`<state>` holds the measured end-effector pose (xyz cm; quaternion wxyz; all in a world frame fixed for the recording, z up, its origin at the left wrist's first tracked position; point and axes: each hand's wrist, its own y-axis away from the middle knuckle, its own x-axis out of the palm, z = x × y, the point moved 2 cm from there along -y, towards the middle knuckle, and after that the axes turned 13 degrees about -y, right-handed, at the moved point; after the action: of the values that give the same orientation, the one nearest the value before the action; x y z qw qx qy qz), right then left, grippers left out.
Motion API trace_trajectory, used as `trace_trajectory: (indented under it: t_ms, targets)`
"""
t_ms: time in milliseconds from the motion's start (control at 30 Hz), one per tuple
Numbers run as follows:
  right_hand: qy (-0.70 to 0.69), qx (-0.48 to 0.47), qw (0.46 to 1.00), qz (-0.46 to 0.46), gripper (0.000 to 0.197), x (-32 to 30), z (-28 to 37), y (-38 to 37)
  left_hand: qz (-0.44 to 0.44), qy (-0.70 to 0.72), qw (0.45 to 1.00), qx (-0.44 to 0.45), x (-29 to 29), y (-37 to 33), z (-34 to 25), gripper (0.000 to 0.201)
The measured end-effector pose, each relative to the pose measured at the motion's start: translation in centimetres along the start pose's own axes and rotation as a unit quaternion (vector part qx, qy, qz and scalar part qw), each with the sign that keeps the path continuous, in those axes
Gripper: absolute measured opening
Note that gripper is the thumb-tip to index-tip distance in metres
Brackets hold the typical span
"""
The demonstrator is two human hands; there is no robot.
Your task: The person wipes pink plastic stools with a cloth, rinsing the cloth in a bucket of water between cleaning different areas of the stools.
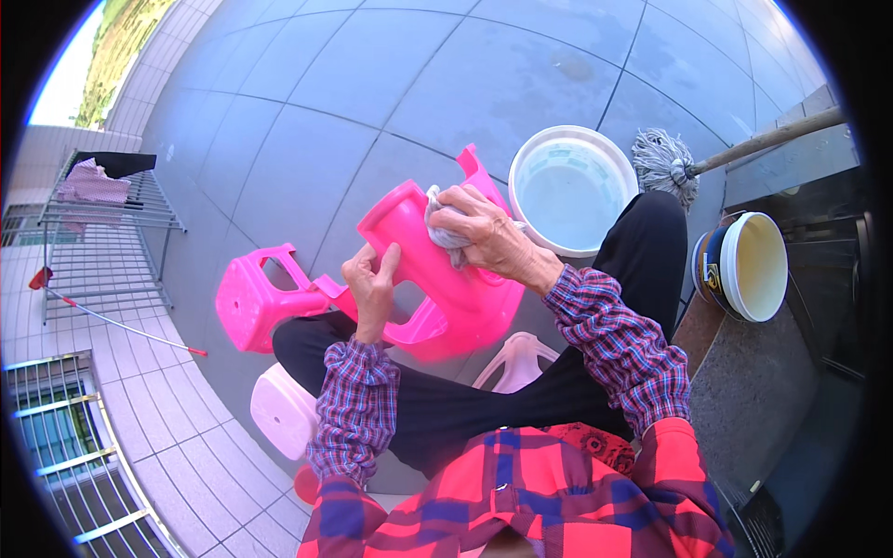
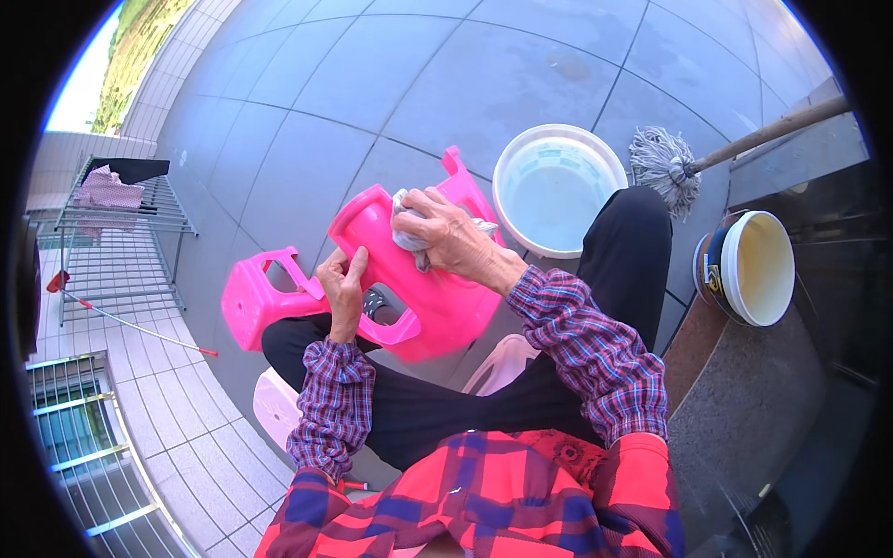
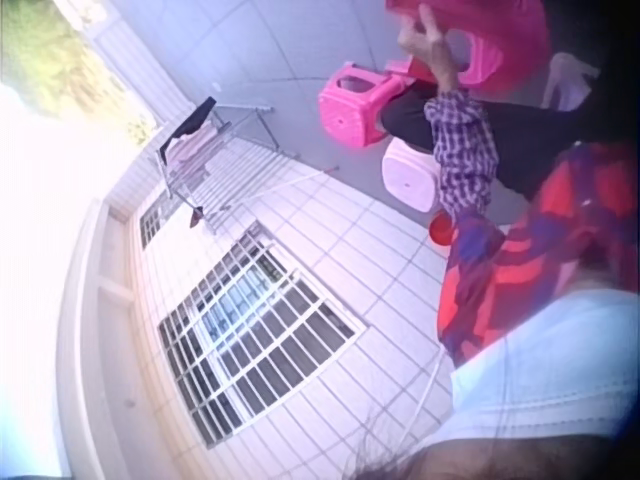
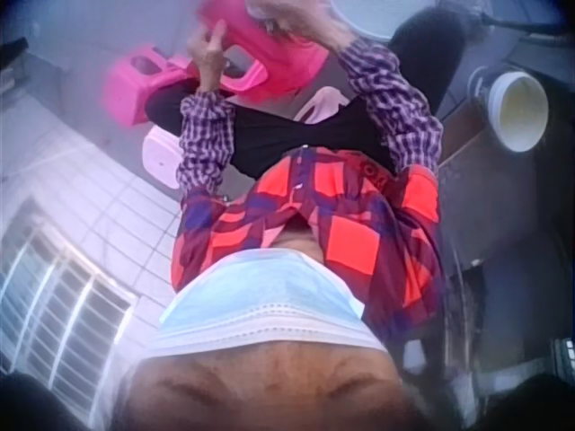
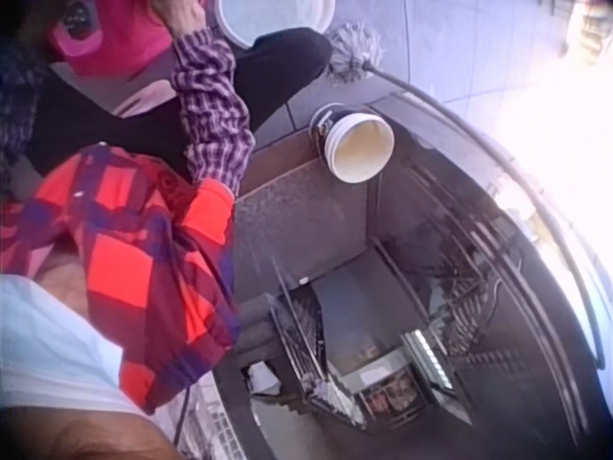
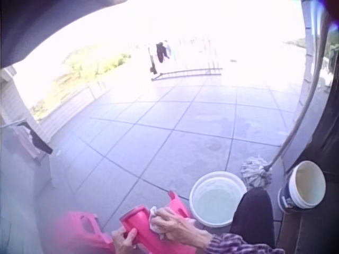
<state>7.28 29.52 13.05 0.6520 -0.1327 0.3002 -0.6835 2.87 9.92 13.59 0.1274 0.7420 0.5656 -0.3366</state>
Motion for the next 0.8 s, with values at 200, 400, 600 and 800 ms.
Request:
trace_trajectory:
  t_ms: [200, 400, 600, 800]
  targets:
    - [0.113, 0.185, 0.969, 0.117, 0.037, -3.0, -1.7, 2.0, -0.015, 0.147, 0.986, -0.074, -0.2, -1.2, 1.6, 0.014]
    - [-0.034, 0.071, 0.990, -0.115, 0.032, -2.1, 1.4, -1.4, -0.001, 0.129, 0.990, -0.050, 0.8, -0.9, 1.4, 0.016]
    - [-0.087, 0.084, 0.982, -0.144, 0.031, 0.6, 1.0, -0.8, -0.025, -0.041, 0.997, 0.060, 0.8, -0.2, -0.2, 0.022]
    - [-0.028, 0.136, 0.979, -0.150, 0.024, -0.2, 0.6, -0.9, -0.065, -0.125, 0.981, 0.132, 1.0, 0.2, -0.9, 0.033]
